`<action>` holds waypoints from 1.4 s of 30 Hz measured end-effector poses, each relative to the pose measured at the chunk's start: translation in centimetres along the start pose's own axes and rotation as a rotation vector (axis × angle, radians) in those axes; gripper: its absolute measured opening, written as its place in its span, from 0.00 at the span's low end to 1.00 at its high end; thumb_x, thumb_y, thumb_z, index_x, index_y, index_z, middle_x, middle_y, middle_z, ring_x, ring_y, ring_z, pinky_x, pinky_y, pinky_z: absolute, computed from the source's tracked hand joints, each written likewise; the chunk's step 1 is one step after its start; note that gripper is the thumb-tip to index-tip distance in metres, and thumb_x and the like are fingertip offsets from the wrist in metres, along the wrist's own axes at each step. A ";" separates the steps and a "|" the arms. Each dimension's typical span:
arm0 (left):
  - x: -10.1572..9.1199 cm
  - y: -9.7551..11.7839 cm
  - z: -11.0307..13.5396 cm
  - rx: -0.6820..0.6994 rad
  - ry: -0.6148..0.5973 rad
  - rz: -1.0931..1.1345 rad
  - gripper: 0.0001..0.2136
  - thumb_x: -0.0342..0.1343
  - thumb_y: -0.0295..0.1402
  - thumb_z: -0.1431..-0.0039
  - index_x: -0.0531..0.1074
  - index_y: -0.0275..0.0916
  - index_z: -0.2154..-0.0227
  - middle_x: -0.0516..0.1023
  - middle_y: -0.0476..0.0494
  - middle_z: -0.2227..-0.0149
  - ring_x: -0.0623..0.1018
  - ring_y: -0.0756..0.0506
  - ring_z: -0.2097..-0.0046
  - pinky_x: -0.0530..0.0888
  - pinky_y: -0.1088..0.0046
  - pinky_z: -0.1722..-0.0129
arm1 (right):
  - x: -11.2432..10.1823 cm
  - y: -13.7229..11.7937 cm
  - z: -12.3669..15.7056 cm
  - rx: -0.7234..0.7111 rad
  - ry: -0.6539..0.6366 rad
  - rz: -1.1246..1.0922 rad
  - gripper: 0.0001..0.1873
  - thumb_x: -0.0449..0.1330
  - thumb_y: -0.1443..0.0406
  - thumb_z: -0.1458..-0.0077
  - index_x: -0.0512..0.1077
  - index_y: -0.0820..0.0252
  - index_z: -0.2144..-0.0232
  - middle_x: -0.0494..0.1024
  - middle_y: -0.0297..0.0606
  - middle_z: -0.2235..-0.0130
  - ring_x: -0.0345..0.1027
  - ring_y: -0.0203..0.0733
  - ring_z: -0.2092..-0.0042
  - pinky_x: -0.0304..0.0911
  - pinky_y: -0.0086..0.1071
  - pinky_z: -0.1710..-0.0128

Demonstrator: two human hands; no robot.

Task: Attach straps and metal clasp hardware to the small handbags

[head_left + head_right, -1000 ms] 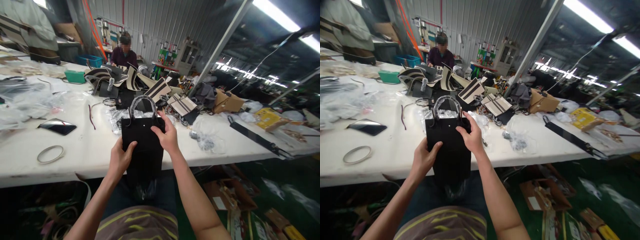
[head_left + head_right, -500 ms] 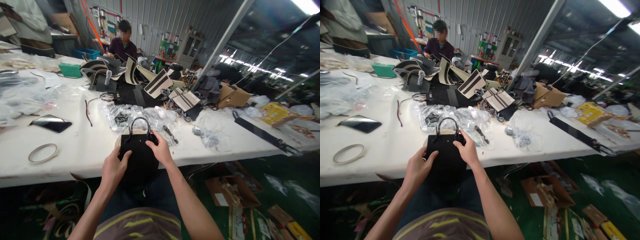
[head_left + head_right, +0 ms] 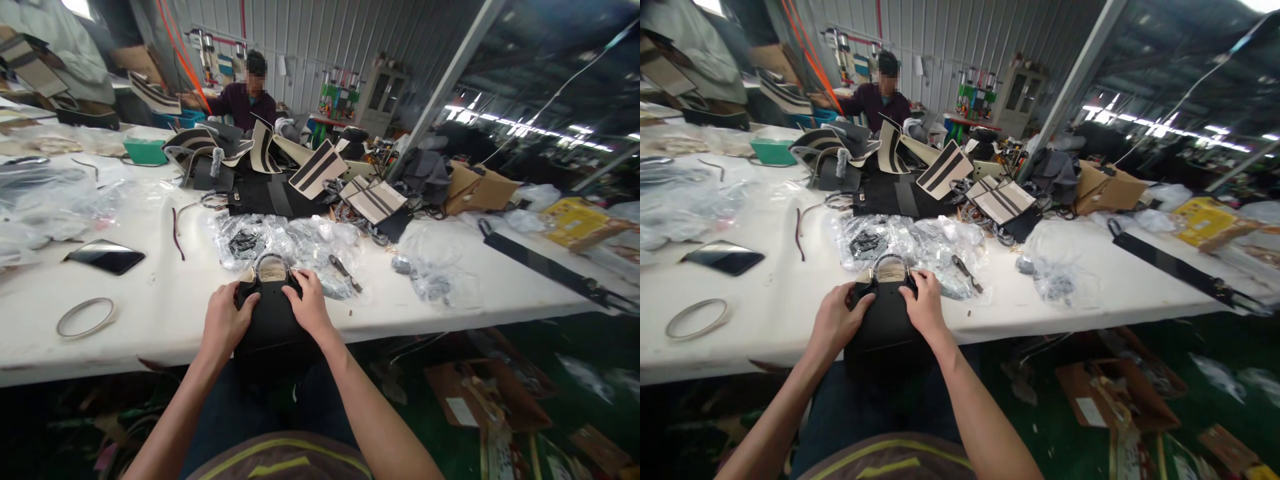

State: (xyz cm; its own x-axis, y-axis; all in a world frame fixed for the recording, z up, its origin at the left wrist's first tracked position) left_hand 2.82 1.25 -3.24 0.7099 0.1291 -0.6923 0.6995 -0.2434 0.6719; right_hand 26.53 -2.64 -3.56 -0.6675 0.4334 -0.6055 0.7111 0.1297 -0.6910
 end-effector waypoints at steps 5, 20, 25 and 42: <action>0.6 -0.9 0.1 0.014 0.150 0.030 0.23 0.63 0.50 0.37 0.81 0.37 0.48 0.74 0.30 0.51 0.77 0.27 0.45 0.76 0.43 0.38 | 1.0 0.0 0.5 -0.004 -0.114 -0.028 0.30 0.64 0.60 0.28 0.70 0.56 0.28 0.69 0.51 0.28 0.63 0.58 0.25 0.60 0.54 0.22; 1.2 2.1 2.1 -0.030 -0.001 0.025 0.16 0.62 0.50 0.31 0.79 0.44 0.50 0.73 0.38 0.49 0.80 0.32 0.46 0.79 0.54 0.45 | -2.1 0.6 1.3 0.011 -0.087 -0.046 0.15 0.66 0.60 0.29 0.75 0.57 0.44 0.76 0.50 0.37 0.71 0.56 0.33 0.68 0.52 0.29; 1.5 1.6 1.3 -0.018 -0.006 0.073 0.14 0.62 0.48 0.30 0.79 0.44 0.54 0.74 0.39 0.51 0.80 0.35 0.49 0.78 0.57 0.46 | -1.8 1.1 0.2 -0.003 -0.043 -0.052 0.05 0.63 0.61 0.28 0.76 0.55 0.55 0.79 0.47 0.45 0.75 0.54 0.39 0.70 0.50 0.34; 1.7 0.1 -0.6 -0.131 -0.066 0.138 0.22 0.62 0.56 0.43 0.83 0.42 0.59 0.77 0.36 0.54 0.80 0.30 0.46 0.78 0.48 0.39 | -1.6 -2.8 2.2 -0.125 -0.100 0.143 0.25 0.61 0.61 0.25 0.68 0.55 0.29 0.69 0.53 0.29 0.61 0.59 0.26 0.60 0.59 0.23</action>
State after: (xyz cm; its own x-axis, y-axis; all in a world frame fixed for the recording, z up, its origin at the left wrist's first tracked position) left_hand 4.12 2.00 -4.21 0.7962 0.0391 -0.6038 0.6033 -0.1267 0.7874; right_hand 25.12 -5.63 -1.55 -0.5720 0.3654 -0.7344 0.8179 0.1859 -0.5446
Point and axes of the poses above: each hand's wrist, its own z-axis away from the middle knuckle, its own x-axis out of the palm, y = z × x, the point moved 7 cm from there along -z, towards the middle knuckle
